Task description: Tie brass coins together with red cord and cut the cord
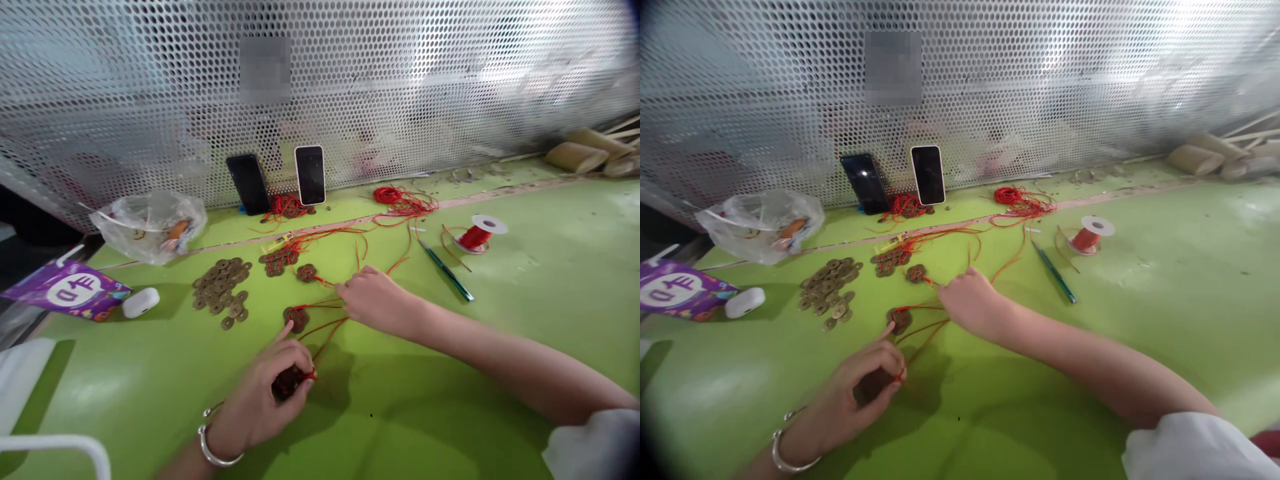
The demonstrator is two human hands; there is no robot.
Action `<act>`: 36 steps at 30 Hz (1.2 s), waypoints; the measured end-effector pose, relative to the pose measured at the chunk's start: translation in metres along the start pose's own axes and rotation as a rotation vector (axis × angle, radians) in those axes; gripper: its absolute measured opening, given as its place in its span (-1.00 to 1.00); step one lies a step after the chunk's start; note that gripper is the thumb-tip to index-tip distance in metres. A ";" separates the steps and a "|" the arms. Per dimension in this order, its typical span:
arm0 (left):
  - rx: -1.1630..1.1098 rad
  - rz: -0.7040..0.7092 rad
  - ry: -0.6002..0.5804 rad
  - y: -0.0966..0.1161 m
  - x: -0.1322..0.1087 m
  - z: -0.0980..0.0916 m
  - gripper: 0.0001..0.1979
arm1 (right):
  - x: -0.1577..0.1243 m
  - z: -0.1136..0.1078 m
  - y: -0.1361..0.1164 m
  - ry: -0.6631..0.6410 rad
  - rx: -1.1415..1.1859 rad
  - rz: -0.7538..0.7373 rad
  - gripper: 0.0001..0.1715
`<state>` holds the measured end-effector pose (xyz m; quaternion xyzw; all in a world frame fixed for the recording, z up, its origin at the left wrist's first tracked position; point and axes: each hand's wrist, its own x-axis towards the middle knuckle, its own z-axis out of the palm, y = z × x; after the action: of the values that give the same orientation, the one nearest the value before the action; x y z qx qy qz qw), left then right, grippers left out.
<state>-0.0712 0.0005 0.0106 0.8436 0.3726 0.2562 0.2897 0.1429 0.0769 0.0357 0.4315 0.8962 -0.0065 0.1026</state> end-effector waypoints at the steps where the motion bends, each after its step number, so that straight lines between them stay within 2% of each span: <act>1: -0.012 0.005 0.008 -0.001 0.002 -0.001 -0.89 | -0.001 -0.002 0.004 -0.030 -0.009 0.031 -0.80; 6: -0.073 0.020 0.024 -0.015 0.019 -0.004 -0.92 | -0.004 -0.007 0.019 -0.158 -0.024 0.154 -0.83; 12: -0.090 0.012 0.038 -0.026 0.035 -0.009 -0.94 | -0.010 -0.016 0.032 -0.226 -0.045 0.234 -0.74; 14: -0.084 0.012 0.058 -0.027 0.037 -0.012 -0.93 | -0.009 -0.016 0.032 -0.191 -0.069 0.289 -0.70; 16: -0.085 0.031 0.090 -0.027 0.036 -0.013 -0.93 | -0.006 -0.012 0.026 -0.074 -0.081 0.310 -0.65; 18: -0.096 0.048 0.107 -0.026 0.036 -0.012 -0.92 | 0.000 -0.004 0.017 0.076 -0.044 0.248 -0.64; 20: -0.109 0.057 0.118 -0.024 0.035 -0.010 -0.91 | 0.007 0.003 0.007 0.166 0.031 0.139 -0.56; 22: -0.113 0.056 0.135 -0.023 0.034 -0.008 -0.89 | 0.016 0.010 -0.001 0.170 0.061 0.088 -0.51; 25: -0.111 0.055 0.155 -0.022 0.034 -0.006 -0.88 | 0.028 0.016 -0.002 0.142 0.010 0.082 -0.70; 30: -0.110 0.062 0.160 -0.022 0.033 -0.005 -0.89 | 0.041 0.020 0.003 0.159 -0.012 0.041 -0.73; 36: -0.101 0.076 0.150 -0.022 0.033 -0.004 -0.91 | 0.040 0.015 -0.001 0.116 0.081 0.118 -0.70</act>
<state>-0.0650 0.0391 0.0052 0.8200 0.3474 0.3477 0.2933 0.1207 0.1053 0.0131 0.4872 0.8726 -0.0117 0.0333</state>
